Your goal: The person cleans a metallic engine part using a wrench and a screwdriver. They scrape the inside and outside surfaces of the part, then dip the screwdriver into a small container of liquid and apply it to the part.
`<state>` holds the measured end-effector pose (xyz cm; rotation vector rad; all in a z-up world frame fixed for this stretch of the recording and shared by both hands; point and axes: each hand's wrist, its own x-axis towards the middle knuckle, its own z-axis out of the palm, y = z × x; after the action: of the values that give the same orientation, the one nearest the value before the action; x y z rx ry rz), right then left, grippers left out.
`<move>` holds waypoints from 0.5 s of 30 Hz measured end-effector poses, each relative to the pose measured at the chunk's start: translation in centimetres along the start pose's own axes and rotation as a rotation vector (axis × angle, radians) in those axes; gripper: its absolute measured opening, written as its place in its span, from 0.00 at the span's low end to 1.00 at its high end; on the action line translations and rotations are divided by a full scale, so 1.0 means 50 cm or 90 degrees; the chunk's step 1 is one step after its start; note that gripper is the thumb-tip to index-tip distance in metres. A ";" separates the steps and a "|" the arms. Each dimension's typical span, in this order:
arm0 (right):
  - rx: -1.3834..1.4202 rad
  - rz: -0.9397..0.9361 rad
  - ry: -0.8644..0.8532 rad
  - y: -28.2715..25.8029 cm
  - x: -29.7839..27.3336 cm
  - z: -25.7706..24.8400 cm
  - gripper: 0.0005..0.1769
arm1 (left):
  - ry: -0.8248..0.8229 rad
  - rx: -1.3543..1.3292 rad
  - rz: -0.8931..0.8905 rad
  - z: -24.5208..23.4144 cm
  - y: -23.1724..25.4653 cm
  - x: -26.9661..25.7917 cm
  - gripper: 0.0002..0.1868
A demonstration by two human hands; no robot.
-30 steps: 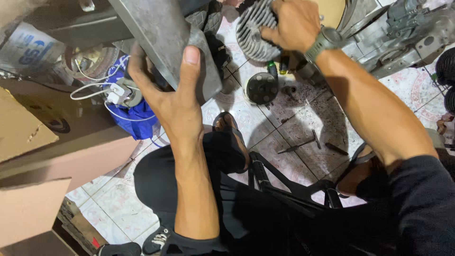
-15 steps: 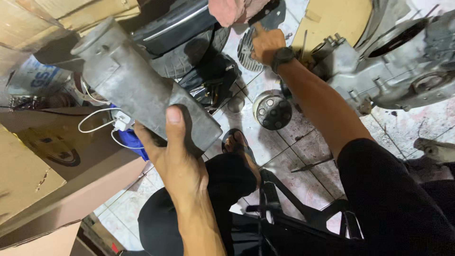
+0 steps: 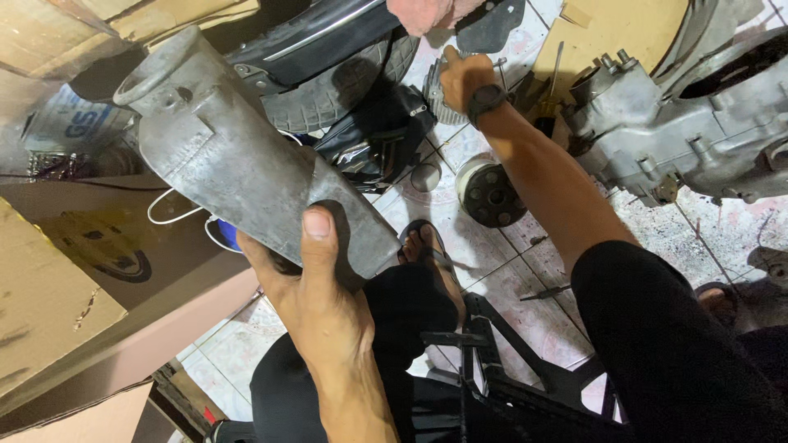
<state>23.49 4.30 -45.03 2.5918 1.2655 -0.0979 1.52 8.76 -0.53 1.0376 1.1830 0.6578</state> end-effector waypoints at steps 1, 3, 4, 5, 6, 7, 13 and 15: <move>0.017 0.000 -0.023 0.004 -0.010 -0.027 0.11 | -0.004 -0.003 0.010 0.001 0.001 -0.001 0.47; 0.034 0.001 -0.044 0.012 -0.016 -0.080 0.13 | -0.008 -0.006 0.022 -0.001 0.002 0.000 0.42; 0.102 0.028 -0.149 0.017 -0.017 -0.104 0.15 | -0.019 0.018 0.029 -0.003 0.001 -0.001 0.48; 0.169 0.056 -0.253 0.022 -0.019 -0.129 0.20 | -0.029 0.042 0.037 -0.007 -0.001 -0.002 0.55; 0.168 0.056 -0.256 0.029 -0.033 -0.169 0.20 | -0.029 0.042 0.033 -0.005 -0.003 -0.002 0.55; 0.189 0.069 -0.283 0.036 -0.048 -0.210 0.19 | -0.031 0.045 0.036 -0.004 -0.004 -0.002 0.54; 0.439 0.067 -0.139 0.111 -0.228 -0.419 0.19 | -0.057 0.045 0.039 0.003 0.022 -0.021 0.50; 0.484 0.075 -0.179 0.109 -0.317 -0.484 0.23 | -0.062 0.032 0.038 -0.001 0.017 -0.027 0.46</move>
<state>16.70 -4.85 -17.90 3.0831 1.1076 -1.0666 1.15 7.96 0.81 1.1379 1.0926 0.6198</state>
